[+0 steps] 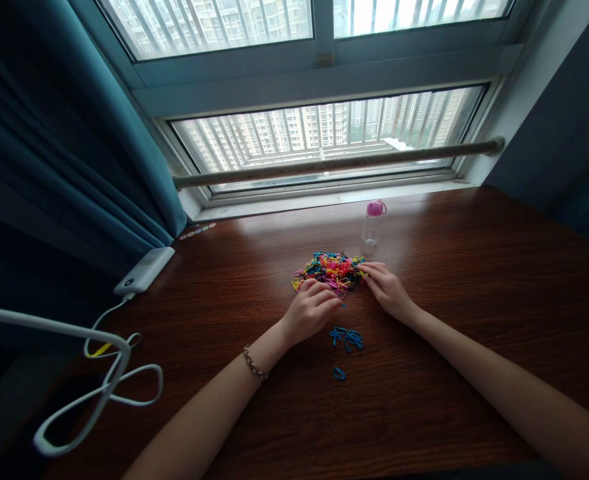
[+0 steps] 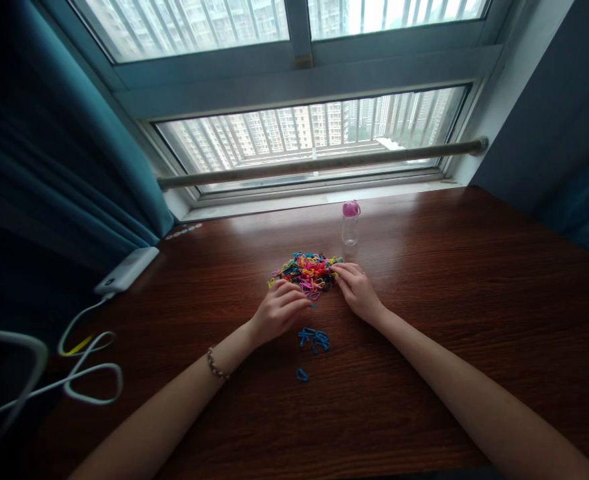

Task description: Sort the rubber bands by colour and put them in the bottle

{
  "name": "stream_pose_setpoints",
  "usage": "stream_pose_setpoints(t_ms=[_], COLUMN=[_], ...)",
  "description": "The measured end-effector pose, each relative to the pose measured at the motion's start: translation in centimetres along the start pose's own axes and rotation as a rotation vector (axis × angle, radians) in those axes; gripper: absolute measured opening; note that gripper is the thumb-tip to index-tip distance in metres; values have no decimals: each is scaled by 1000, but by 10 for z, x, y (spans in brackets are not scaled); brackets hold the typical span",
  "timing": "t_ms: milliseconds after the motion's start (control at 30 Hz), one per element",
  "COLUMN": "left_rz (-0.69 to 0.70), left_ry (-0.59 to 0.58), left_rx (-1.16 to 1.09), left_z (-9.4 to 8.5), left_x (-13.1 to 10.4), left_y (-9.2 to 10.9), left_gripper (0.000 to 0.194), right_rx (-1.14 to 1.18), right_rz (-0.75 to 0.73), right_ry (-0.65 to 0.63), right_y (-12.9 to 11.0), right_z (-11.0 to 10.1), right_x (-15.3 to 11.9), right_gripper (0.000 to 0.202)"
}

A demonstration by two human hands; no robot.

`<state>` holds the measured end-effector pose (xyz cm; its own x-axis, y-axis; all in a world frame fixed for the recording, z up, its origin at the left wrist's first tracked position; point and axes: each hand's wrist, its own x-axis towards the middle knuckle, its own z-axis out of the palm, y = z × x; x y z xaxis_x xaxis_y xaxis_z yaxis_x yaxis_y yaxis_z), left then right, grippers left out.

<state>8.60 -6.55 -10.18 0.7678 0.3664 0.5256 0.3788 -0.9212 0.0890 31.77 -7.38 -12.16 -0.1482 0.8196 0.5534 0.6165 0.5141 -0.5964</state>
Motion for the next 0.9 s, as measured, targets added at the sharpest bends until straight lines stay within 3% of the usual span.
stream_pose_setpoints(t_ms=[100,200,367,700,900], left_rz=[170,239,202,183,-1], left_ry=[-114,-179,-179,-160,-25], left_rx=[-21,-40,-74,-123,-102], left_z=[-2,-4,-5,-7,-5], left_x=[5,6,4,4,0], left_y=[12,15,10,8,0], left_gripper=[16,18,16,15,15], right_rx=[21,20,26,31,45], right_rz=[22,77,211,304,349], right_ry=[34,84,127,151,157], right_y=[-1,-3,-5,-1,-2], right_z=[-1,-4,-6,-4,-5], right_x=[0,0,-1,-3,-4], right_gripper=[24,16,16,28,28])
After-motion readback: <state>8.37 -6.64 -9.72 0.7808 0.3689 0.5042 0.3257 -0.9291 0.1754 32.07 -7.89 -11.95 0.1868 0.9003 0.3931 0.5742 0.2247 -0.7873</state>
